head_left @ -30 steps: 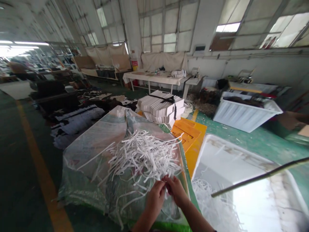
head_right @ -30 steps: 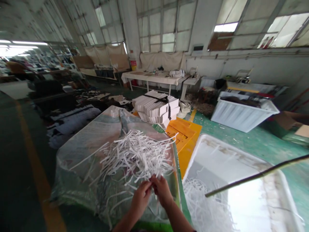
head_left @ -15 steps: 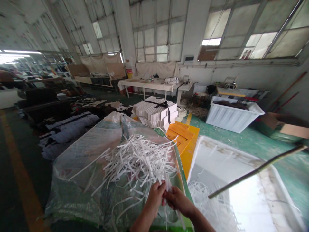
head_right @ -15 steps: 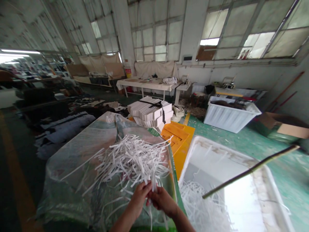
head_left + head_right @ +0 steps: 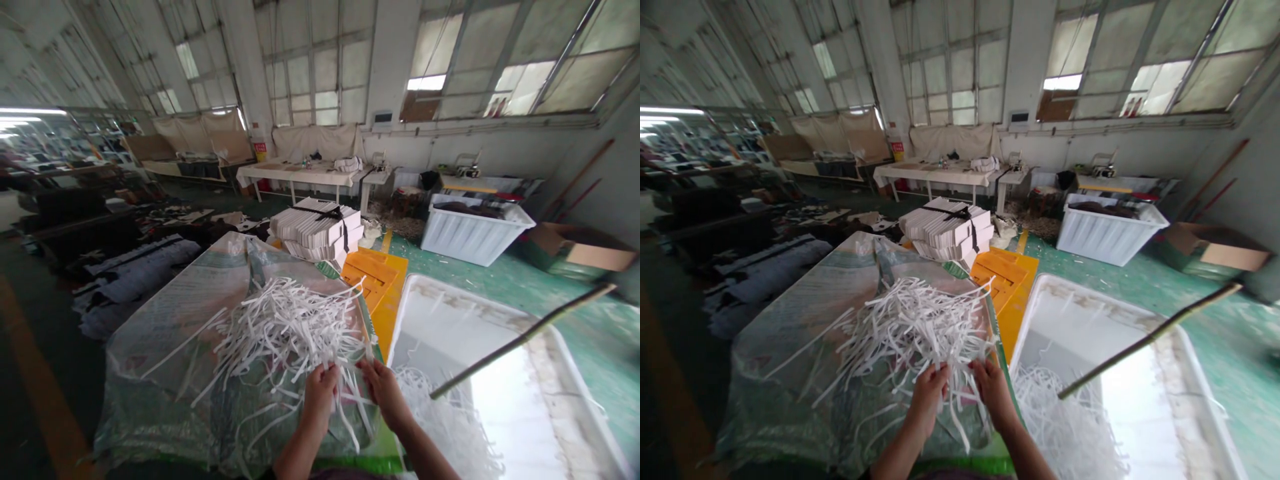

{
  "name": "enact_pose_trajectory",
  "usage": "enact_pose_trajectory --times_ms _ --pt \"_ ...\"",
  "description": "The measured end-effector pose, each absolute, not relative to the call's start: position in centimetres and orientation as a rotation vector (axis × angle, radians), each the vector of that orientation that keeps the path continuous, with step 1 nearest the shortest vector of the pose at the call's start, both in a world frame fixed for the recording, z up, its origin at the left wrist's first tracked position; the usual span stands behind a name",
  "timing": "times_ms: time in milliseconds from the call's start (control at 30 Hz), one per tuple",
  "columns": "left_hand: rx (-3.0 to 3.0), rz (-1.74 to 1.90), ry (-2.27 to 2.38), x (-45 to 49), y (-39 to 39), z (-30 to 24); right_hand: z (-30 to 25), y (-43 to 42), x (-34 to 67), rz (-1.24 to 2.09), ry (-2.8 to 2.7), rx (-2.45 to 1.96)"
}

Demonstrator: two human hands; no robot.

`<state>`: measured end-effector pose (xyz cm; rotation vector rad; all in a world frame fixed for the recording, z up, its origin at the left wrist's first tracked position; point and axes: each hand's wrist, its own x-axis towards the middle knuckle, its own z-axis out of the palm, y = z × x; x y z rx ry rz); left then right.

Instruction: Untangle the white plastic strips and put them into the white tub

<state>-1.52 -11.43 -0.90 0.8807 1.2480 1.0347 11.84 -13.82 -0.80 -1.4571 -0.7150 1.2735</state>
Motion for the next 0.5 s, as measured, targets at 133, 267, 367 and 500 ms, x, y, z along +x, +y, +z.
enact_pose_trajectory --times_ms 133,267,367,500 --pt "0.822 1.046 1.244 -2.5 -11.1 -0.8 -1.4 -14.5 19.1 0.99 -0.648 -1.609" --pt "0.734 1.039 1.21 -2.5 -11.2 -0.2 -0.9 -16.2 26.2 0.481 -0.995 -2.271" --pt "0.679 1.016 1.219 -1.7 -11.4 0.3 3.3 -17.4 24.9 0.472 -1.216 -2.236" --pt "0.715 0.994 1.191 -0.8 -11.7 0.8 12.9 -19.9 16.7 1.122 -1.526 -1.426"
